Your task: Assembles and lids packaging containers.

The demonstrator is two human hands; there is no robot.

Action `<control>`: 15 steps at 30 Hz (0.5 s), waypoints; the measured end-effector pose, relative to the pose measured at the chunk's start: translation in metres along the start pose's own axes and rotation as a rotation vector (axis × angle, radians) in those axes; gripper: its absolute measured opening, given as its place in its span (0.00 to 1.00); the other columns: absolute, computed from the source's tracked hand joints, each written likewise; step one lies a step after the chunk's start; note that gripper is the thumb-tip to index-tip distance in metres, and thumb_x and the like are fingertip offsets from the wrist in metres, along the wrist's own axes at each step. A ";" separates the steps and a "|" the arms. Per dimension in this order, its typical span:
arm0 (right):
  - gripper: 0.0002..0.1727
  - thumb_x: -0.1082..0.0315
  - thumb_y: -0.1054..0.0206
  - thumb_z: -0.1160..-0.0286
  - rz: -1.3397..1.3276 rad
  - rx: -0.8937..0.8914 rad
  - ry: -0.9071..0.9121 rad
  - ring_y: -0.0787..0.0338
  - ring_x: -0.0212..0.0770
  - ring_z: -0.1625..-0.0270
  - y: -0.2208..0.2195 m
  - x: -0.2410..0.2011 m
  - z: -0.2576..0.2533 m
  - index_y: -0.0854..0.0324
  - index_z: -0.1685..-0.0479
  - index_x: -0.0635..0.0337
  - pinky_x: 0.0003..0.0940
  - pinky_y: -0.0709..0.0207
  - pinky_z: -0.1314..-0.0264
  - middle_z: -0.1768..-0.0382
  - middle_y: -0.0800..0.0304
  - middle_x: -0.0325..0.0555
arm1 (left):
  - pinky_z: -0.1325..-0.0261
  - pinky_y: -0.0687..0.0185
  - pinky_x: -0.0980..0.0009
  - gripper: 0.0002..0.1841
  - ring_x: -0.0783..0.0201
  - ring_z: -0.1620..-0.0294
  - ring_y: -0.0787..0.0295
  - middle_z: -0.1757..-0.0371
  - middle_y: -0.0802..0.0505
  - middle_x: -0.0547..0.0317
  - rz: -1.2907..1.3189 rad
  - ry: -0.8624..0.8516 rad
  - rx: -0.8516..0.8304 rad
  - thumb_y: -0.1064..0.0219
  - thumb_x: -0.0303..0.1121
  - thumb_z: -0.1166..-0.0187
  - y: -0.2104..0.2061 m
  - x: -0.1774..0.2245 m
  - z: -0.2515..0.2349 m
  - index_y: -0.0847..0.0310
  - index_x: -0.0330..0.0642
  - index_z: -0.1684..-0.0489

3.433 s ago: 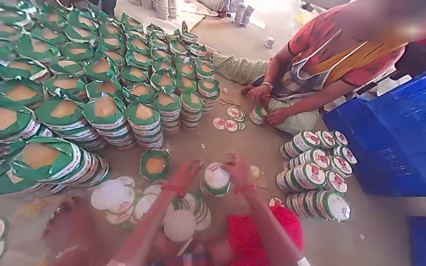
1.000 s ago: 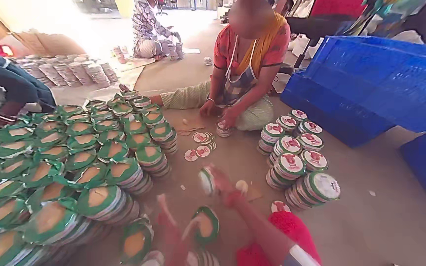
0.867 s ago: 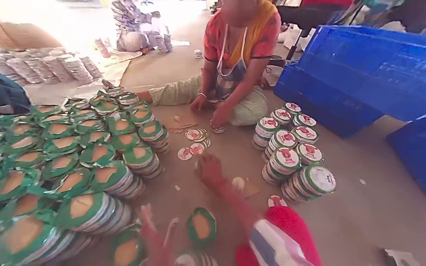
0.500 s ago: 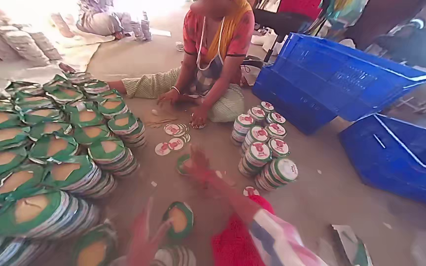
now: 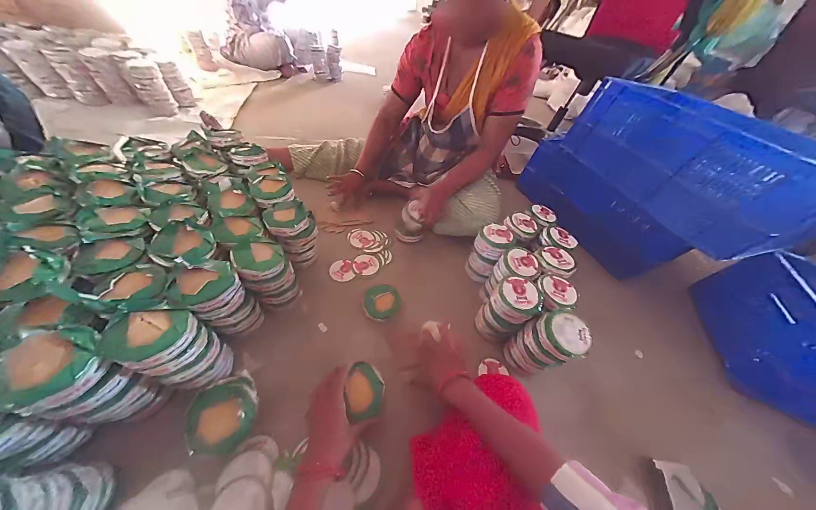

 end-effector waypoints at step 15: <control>0.25 0.51 0.44 0.15 -0.206 0.397 0.616 0.51 0.68 0.07 0.003 -0.050 0.019 0.21 0.21 0.40 0.76 0.59 0.12 0.11 0.35 0.49 | 0.38 0.24 0.31 0.43 0.29 0.31 0.18 0.32 0.10 0.45 -0.221 -0.321 0.317 0.13 0.53 0.48 -0.017 -0.012 0.020 0.16 0.43 0.27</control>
Point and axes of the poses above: each hand's wrist, its own z-axis away from the middle knuckle, its own y-axis out of the back of the hand, x = y × z, the point moved 1 cm from there along -z, towards the middle knuckle
